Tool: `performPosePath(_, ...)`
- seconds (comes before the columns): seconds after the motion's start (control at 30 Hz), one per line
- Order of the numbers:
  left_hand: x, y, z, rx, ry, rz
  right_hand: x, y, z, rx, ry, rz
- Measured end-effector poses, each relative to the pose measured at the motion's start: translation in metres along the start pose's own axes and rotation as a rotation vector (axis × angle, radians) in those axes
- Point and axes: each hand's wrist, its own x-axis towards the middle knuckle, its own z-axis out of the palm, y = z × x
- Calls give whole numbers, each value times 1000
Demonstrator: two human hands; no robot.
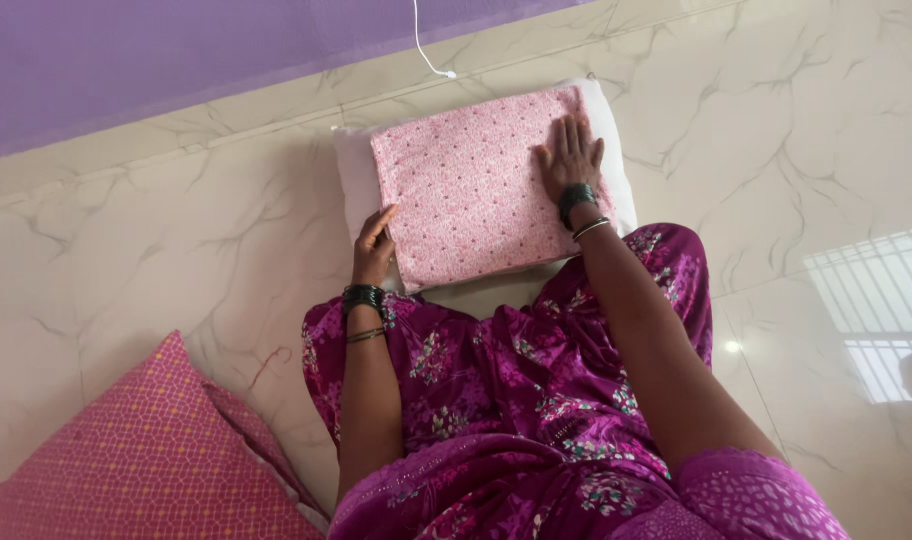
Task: The person sits on the floor and places a pink patterned pillowcase onto a white pillow. They smooth the fabric over the pillow surface and adjust the edges. The person then picks up a second pillow with a pink and yellow patterned case and removes the pillowcase from it.
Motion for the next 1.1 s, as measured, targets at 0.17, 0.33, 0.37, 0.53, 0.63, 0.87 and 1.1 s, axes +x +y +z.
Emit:
performPosePath(0.17, -7, -1, -8, 29, -27, 45, -25, -13, 27, -63, 80, -196)
performPosePath(0.33, -10, 7, -2, 173, -39, 114, -70, -49, 58, -307, 15, -1001)
performPosePath(0.37, -10, 10, -1, 171, -23, 0, -72, -44, 57, -333, 37, -1043)
performPosePath(0.53, -14, 17, 4, 182, -6, 34, -55, 24, 6, -570, -188, -698)
performPosePath(0.63, -14, 15, 3, 208, -11, 72, -48, 69, -20, -586, -280, -456)
performPosePath(0.87, -17, 0, 0, 137, 110, 61, -8, 152, 1, -166, -371, -12)
performPosePath(1.1, -40, -10, 1, 473, 149, -187, 1, 154, 23, 301, -311, -67)
